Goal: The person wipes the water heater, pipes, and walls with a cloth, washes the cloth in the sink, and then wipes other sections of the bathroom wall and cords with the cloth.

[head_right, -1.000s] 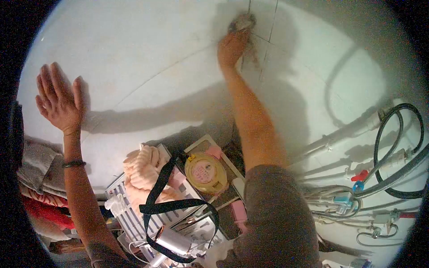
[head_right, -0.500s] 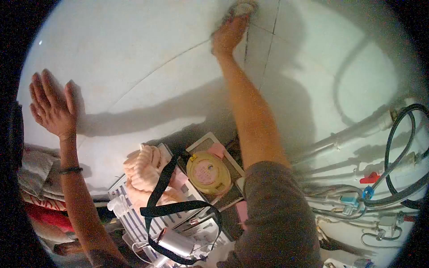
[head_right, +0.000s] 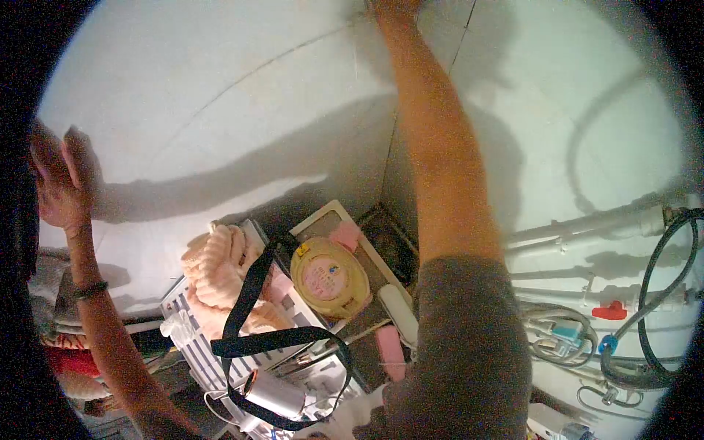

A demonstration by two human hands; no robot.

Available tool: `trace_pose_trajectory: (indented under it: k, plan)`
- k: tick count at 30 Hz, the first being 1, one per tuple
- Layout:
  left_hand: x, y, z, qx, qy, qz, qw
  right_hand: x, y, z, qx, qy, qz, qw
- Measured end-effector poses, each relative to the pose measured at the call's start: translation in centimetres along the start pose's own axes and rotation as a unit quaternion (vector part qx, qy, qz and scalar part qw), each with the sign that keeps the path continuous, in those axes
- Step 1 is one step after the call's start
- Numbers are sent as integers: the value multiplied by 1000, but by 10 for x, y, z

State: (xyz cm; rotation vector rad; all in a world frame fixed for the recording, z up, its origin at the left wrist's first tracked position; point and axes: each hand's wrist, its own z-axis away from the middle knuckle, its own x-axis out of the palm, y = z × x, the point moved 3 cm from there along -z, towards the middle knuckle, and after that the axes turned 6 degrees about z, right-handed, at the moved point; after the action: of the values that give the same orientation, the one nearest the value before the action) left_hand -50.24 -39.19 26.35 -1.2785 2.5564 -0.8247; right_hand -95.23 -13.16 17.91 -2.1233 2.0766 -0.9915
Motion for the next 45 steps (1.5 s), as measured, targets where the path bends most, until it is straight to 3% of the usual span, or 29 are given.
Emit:
trace_pose_trajectory:
  k: [2, 5, 7, 11, 13, 14, 16, 17, 19, 21, 22, 24, 27, 28, 29, 30, 31, 33, 34, 36, 38, 40, 43, 45]
  plan:
    - [19, -21, 20, 9, -31, -31, 999, -49, 15, 49, -56, -34, 171, 983]
    - [56, -71, 42, 57, -83, -71, 992, -99, 51, 142, -9, -121, 366, 923]
    - [49, -59, 38, 7, -101, -53, 993, -123, 70, 200, -6, -176, 480, 859]
    - [17, -17, 12, -36, -55, -25, 998, -147, 52, 224, 107, -203, 474, 850]
    - [37, -44, 25, 24, -94, -69, 993, -148, 33, 213, 72, -397, 494, 770]
    - [42, -48, 30, 63, -113, -97, 987, -157, 21, 196, 2, -571, 482, 664]
    - [49, -46, 50, 149, -162, -170, 961, -161, 37, 176, 61, -627, 476, 614]
    - [55, -49, 63, 181, -184, -199, 946, -160, 67, 169, 190, -514, 488, 679]
    - [89, -76, 88, 191, -195, -217, 937, -142, 17, 125, 163, -370, 240, 882]
    - [62, -53, 60, 139, -117, -146, 973, -115, -48, 48, -1, -294, 299, 908]
    - [34, -26, 35, 106, -63, -92, 988, -107, -72, 9, -154, -293, 471, 818]
    - [8, -3, 5, 71, -9, -6, 997, -106, -73, -43, -431, -252, 420, 758]
    - [-6, 9, -11, 75, 25, 11, 997, -104, -29, -19, -348, -269, 569, 694]
    - [-5, 11, -13, 55, 17, 1, 998, -105, -52, 14, -361, -370, 675, 526]
    - [-5, 12, -14, 35, 8, -9, 999, -111, -57, 33, -312, -406, 666, 544]
    - [23, -6, -6, -44, 2, -73, 996, -120, -50, 51, -262, -441, 651, 559]
    - [74, -35, 10, -118, -7, -130, 984, -137, -23, 64, -277, -461, 659, 527]
    - [11, 3, -7, 12, 6, 1, 1000, -168, 49, 80, -314, -484, 668, 469]
    - [-20, 22, -15, 76, 0, 64, 995, -179, 51, 94, -350, -494, 627, 491]
    - [-19, 26, -14, 69, 12, 55, 996, -200, 50, 116, -424, -505, 536, 527]
    - [-14, 22, -11, 46, 10, 41, 998, -233, 75, 165, -336, -555, 503, 571]
    - [-11, 21, -8, 42, 15, 10, 999, -264, 121, 223, -35, -589, 433, 681]
    - [-11, 15, -10, 58, 21, -46, 997, -318, 148, 297, -56, -720, 457, 519]
    - [-5, 12, -7, 63, 16, -75, 995, -348, 120, 304, -124, -766, 489, 398]
